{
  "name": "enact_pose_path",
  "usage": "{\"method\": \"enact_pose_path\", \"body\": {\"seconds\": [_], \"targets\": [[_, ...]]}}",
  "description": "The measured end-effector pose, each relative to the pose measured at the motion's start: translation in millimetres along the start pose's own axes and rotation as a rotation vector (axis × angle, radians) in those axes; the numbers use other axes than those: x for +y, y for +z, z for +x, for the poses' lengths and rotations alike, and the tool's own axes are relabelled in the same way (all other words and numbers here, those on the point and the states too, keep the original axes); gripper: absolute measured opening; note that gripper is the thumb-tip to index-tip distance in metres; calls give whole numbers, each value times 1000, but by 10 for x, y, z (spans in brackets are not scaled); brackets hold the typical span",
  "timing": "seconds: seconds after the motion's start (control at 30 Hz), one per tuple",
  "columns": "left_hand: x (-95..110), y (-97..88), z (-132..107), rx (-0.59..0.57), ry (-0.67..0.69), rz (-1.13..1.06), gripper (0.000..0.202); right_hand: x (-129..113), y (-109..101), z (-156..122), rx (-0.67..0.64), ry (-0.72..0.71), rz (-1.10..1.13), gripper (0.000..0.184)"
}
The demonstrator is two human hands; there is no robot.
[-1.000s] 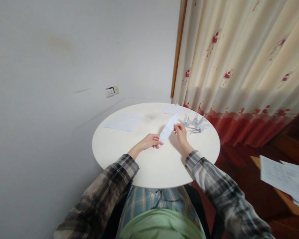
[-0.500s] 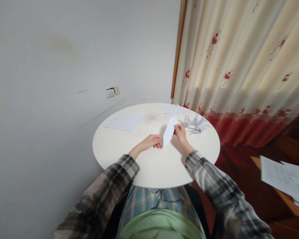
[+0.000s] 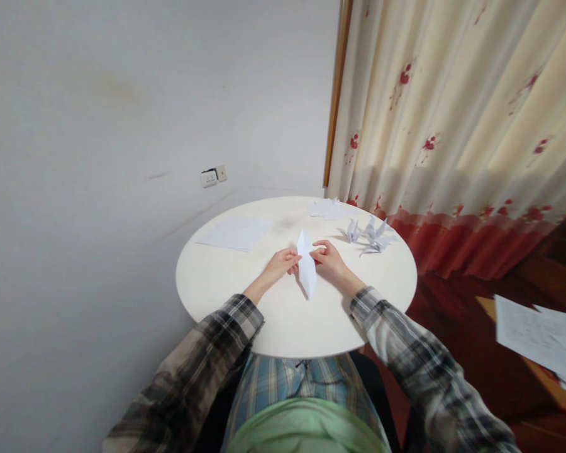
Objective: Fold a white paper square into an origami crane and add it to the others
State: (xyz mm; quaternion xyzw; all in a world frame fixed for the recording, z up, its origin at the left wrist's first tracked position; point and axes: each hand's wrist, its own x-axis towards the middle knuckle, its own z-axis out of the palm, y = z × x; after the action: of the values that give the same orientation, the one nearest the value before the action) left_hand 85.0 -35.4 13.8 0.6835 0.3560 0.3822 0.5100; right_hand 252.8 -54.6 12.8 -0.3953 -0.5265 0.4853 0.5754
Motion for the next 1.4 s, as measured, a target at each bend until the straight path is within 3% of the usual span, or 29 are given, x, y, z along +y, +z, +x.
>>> {"method": "enact_pose_path", "body": {"seconds": [0.13,0.47,0.83,1.4], "targets": [[16,0,-2,107,39,-58,36,-3,5,-7,-29,-11,19,39],[221,41,-106,-14,12,-174,33,-30,-38,18,11,-45,21,22],[73,-3,-46,-56,27,-154,35,-52,-43,8,36,-19,13,17],[132,6,-97,-122,-8,-164,49,-89,-33,-22,65,16,22,15]]}}
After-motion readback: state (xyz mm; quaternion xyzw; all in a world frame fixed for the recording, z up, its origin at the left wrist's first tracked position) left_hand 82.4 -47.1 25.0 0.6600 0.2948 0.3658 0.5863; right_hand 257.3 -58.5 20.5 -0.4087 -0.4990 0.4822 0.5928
